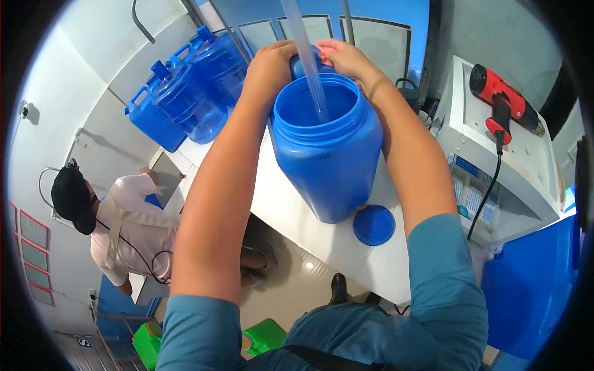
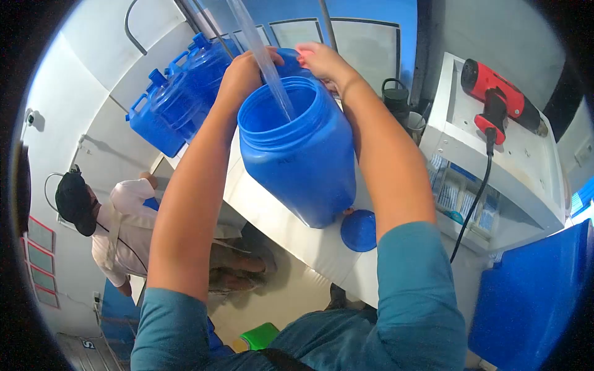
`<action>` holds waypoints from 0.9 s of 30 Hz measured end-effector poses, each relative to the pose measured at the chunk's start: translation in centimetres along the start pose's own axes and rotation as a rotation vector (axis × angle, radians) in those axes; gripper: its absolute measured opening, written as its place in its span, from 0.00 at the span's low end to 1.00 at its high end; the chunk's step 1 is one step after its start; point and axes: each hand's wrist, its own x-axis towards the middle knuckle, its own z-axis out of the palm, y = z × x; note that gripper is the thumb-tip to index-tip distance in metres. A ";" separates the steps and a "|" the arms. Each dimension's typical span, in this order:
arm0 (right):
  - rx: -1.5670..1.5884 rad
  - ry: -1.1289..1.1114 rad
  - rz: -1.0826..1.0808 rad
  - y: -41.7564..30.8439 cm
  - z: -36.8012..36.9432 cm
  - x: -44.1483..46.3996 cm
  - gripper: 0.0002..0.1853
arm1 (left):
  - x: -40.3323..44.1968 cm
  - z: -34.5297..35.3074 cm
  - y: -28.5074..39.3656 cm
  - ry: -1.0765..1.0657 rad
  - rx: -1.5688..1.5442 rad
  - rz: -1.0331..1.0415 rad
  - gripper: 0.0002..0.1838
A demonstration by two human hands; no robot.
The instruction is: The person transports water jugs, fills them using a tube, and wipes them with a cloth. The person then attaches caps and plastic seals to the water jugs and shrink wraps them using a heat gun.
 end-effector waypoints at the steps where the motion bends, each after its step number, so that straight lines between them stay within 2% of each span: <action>1: -0.152 0.019 -0.081 -0.8 0.3 0.5 0.17 | 0.1 -0.3 0.0 -0.002 0.000 -0.005 0.13; 2: -0.150 0.017 -0.071 -1.4 0.6 -0.5 0.17 | 0.1 -0.5 0.3 -0.003 0.001 0.010 0.14; 4: 0.136 0.086 -0.129 -2.7 1.5 -5.0 0.20 | -0.1 -0.1 0.1 -0.009 -0.007 0.027 0.14; 5: 0.132 0.090 -0.125 -3.1 1.7 -6.9 0.20 | 0.2 0.3 -0.5 -0.004 0.005 0.023 0.14; 7: 0.450 0.169 -0.035 -3.6 2.2 -11.1 0.19 | 0.2 0.5 -0.6 -0.004 0.007 0.022 0.14; 8: 0.449 0.177 -0.028 -4.2 2.7 -13.4 0.19 | 0.0 0.1 -0.2 -0.008 0.016 0.023 0.14; 10: 0.360 0.350 -0.131 -5.5 3.7 -17.7 0.18 | 0.0 0.0 -0.2 -0.010 0.021 0.030 0.14; 11: 0.358 0.352 -0.132 -6.0 4.7 -19.3 0.18 | 0.1 0.1 -0.5 -0.009 0.020 0.035 0.15; 13: -0.058 0.589 -0.521 -6.5 7.5 -21.5 0.17 | 0.3 0.3 -0.6 -0.017 0.018 0.035 0.15; 14: -0.056 0.588 -0.511 -6.2 8.4 -22.2 0.17 | 0.3 0.3 -0.7 -0.023 0.010 0.023 0.15; 15: -0.375 0.706 -0.657 -5.8 9.3 -22.8 0.18 | 0.1 0.2 -0.7 -0.030 0.002 0.007 0.15; 16: -0.526 0.731 -0.774 -5.9 9.9 -23.2 0.16 | 0.1 0.2 -0.7 -0.036 0.001 -0.003 0.15; 18: -0.650 0.580 -0.897 -5.2 11.8 -24.1 0.13 | 0.4 0.3 -0.9 -0.064 0.028 0.004 0.16; 19: -0.705 0.504 -0.890 -4.0 13.2 -25.0 0.11 | 0.5 0.2 -0.8 -0.095 0.044 -0.027 0.17; 21: -0.873 0.367 -0.825 0.7 15.5 -27.8 0.09 | 0.1 0.1 -0.8 -0.096 0.014 -0.012 0.17; 22: -1.068 0.317 -0.874 4.4 15.7 -29.0 0.09 | 0.1 0.1 -0.8 -0.089 -0.013 0.010 0.18; 24: -1.210 -0.026 -0.933 7.7 13.7 -31.1 0.09 | 0.4 0.5 -1.3 -0.098 -0.025 0.014 0.19; 27: -1.320 -0.055 -0.875 6.3 13.3 -32.1 0.07 | -0.1 0.1 -0.6 -0.105 -0.054 -0.024 0.20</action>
